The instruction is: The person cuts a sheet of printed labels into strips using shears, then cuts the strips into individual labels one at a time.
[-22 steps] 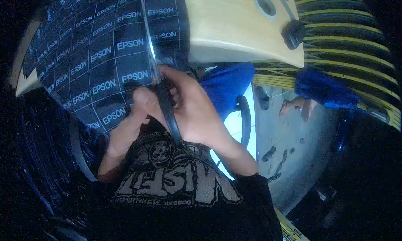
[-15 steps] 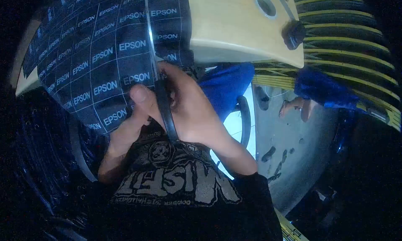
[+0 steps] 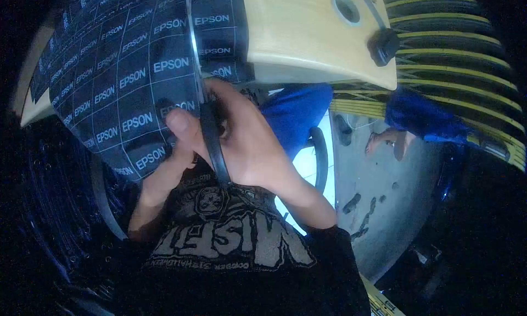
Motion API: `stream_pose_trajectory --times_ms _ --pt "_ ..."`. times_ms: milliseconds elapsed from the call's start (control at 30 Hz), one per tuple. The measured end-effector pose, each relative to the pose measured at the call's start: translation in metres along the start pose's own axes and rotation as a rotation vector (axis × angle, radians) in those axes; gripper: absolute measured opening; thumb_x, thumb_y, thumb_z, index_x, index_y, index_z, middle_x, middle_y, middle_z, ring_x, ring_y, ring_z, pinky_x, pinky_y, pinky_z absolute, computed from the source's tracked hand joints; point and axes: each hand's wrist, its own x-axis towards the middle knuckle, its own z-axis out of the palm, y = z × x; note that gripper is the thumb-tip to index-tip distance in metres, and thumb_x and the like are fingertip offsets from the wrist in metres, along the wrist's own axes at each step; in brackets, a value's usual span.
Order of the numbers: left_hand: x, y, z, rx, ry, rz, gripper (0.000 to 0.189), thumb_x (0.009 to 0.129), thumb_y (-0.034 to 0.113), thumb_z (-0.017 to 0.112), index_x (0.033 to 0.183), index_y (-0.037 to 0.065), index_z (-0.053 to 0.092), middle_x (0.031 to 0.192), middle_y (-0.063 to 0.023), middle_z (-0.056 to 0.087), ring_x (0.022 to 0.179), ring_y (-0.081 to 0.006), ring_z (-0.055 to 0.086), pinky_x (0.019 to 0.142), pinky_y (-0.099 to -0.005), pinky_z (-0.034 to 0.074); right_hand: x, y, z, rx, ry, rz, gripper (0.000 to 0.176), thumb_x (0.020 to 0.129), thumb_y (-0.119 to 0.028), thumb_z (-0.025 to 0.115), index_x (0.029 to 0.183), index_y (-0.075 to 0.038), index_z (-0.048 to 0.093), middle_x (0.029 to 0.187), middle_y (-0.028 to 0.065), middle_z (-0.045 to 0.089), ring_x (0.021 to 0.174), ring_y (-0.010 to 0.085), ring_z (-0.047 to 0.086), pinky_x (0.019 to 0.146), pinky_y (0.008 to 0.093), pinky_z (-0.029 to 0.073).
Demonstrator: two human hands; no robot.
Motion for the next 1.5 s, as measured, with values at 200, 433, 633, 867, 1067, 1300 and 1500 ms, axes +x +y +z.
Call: stream_pose_trajectory --times_ms 200,433,633,867,1067,1300,1500 --pt "0.0 0.03 0.004 -0.195 0.234 -0.259 0.041 0.097 0.033 0.029 0.129 0.009 0.036 0.119 -0.0037 0.047 0.108 -0.013 0.049 0.086 -0.0285 0.047 0.003 0.002 -0.003 -0.024 -0.009 0.052 0.05 0.083 -0.037 0.062 0.108 0.005 0.051 0.082 0.0099 0.06 0.073 0.0161 0.058 0.067 0.0276 0.046" --pt "-0.008 -0.011 0.001 -0.328 0.252 -0.092 0.04 0.096 0.034 0.034 0.128 0.011 0.035 0.124 -0.0014 0.044 0.108 -0.0133 0.049 0.09 -0.0309 0.046 0.002 0.0 0.0 0.014 -0.026 0.117 0.053 0.086 -0.041 0.057 0.113 0.004 0.05 0.089 0.0059 0.057 0.08 0.0099 0.051 0.071 0.0214 0.04" --pt "-0.01 0.037 0.002 -0.669 0.248 -0.324 0.035 0.094 0.035 0.038 0.122 0.014 0.04 0.118 0.0003 0.049 0.107 -0.0124 0.049 0.089 -0.0332 0.046 0.004 -0.004 -0.002 -0.054 -0.055 0.142 0.052 0.086 -0.041 0.057 0.111 0.004 0.05 0.087 0.0056 0.057 0.079 0.0101 0.051 0.07 0.0216 0.04" --pt "-0.009 -0.005 0.004 -0.315 0.363 -0.073 0.038 0.094 0.038 0.038 0.124 0.015 0.038 0.113 0.0018 0.051 0.109 -0.0135 0.048 0.088 -0.0342 0.046 0.006 0.001 0.001 -0.01 -0.032 0.011 0.053 0.085 -0.042 0.057 0.11 0.004 0.051 0.093 0.0092 0.057 0.084 0.0134 0.052 0.075 0.0242 0.04" --pt "-0.008 0.005 0.002 -0.377 0.343 -0.2 0.036 0.094 0.036 0.038 0.122 0.014 0.041 0.114 0.0002 0.049 0.11 -0.0143 0.047 0.092 -0.0365 0.044 0.008 0.006 0.001 -0.023 -0.012 0.006 0.054 0.085 -0.046 0.056 0.108 0.003 0.052 0.089 0.0079 0.057 0.082 0.0127 0.052 0.073 0.0224 0.039" --pt "0.003 -0.016 -0.004 -1.076 0.286 -0.377 0.033 0.093 0.034 0.041 0.118 0.014 0.047 0.116 -0.0008 0.049 0.11 -0.0136 0.047 0.093 -0.0362 0.042 0.011 -0.002 0.0 -0.072 -0.047 0.082 0.051 0.085 -0.044 0.056 0.105 0.003 0.053 0.085 0.007 0.056 0.079 0.0116 0.049 0.07 0.0226 0.038" --pt "0.015 -0.056 -0.016 -2.242 0.158 -0.581 0.035 0.09 0.032 0.047 0.12 0.013 0.047 0.117 -0.0006 0.05 0.109 -0.0108 0.048 0.089 -0.0319 0.043 0.014 -0.006 0.005 -0.011 0.001 0.015 0.056 0.082 -0.046 0.06 0.107 0.004 0.051 0.084 0.0115 0.061 0.075 0.0172 0.06 0.066 0.027 0.047"
